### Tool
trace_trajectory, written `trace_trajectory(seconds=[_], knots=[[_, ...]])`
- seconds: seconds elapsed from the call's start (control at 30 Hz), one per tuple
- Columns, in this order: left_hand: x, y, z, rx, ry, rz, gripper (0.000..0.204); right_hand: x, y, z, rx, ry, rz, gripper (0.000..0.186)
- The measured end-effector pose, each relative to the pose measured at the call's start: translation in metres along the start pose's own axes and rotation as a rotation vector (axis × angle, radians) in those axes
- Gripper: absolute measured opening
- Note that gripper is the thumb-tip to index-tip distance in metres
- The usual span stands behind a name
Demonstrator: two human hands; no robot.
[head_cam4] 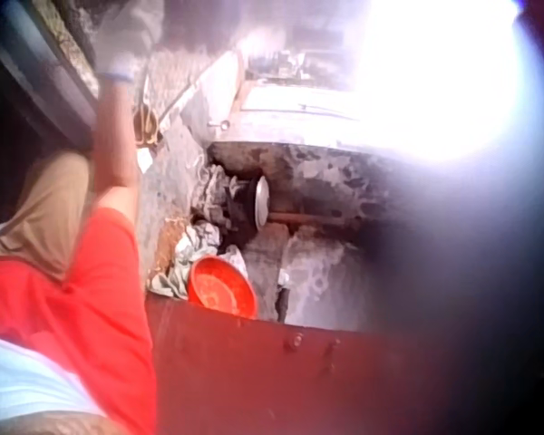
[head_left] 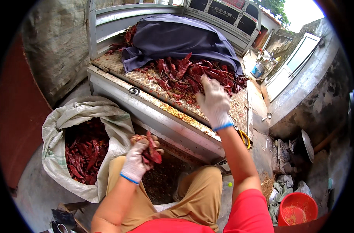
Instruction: The person sits and repeatedly picks dried red chilies from a sack, removes the stems by hand, and places the de-stemmed chilies onto a metal tray. The person occasionally uses scissors to cut stems and continues the process for the duration of the clip.
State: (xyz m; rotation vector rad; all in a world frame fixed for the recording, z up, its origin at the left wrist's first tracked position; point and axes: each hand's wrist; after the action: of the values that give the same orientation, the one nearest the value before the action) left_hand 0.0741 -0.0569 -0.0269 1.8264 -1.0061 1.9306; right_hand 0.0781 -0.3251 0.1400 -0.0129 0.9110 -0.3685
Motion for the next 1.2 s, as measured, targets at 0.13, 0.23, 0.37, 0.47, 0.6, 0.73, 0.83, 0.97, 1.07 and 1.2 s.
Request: trace_trajectory(seconds=[0.13, 0.23, 0.37, 0.47, 0.6, 0.73, 0.83, 0.97, 1.07, 1.2], knots=[[-0.041, -0.076, 0.0, 0.076, -0.142, 0.146, 0.024, 0.022, -0.026, 0.055, 0.138, 0.313, -0.139, 0.067], [-0.09, -0.145, -0.009, 0.279, -0.401, 0.403, 0.022, 0.072, -0.06, 0.053, 0.233, 0.405, -0.094, 0.055], [-0.176, -0.23, -0.032, 0.576, -0.572, 0.568, 0.015, 0.052, -0.074, 0.021, 0.46, 0.329, 0.101, 0.046], [-0.157, -0.229, -0.028, 0.613, -0.694, 0.638, 0.029, 0.051, -0.113, -0.012, 0.573, 0.211, 0.492, 0.044], [-0.171, -0.239, -0.021, 0.552, -0.832, 1.308, 0.063, 0.031, -0.094, -0.035, 0.878, 0.141, 1.247, 0.045], [-0.102, -0.185, -0.011, 0.566, -0.677, 1.529, 0.068, 0.009, -0.058, -0.074, 0.955, 0.143, 1.546, 0.023], [-0.028, -0.116, -0.005, 0.408, -0.406, 1.229, 0.061, -0.003, -0.013, -0.112, 0.924, 0.244, 1.607, 0.021], [0.036, -0.029, -0.005, 0.282, -0.132, 1.034, 0.058, -0.024, 0.058, -0.149, 0.946, 0.504, 1.657, 0.022], [0.063, 0.008, -0.004, 0.125, 0.214, 0.936, 0.057, -0.026, 0.081, -0.174, 0.915, 0.641, 1.713, 0.022], [0.065, 0.031, -0.01, 0.072, 0.135, 0.852, 0.051, -0.017, 0.082, -0.2, 0.809, 0.733, 1.774, 0.029]])
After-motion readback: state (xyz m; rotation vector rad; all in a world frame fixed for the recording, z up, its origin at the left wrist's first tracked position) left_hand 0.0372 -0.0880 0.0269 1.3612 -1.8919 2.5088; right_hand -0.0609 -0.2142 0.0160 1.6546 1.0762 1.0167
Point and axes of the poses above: each hand's wrist, its own z-axis towards the middle knuckle, its own x-axis out of the palm, y = z × x, and after that the axes turned 3 degrees about z, right-handed
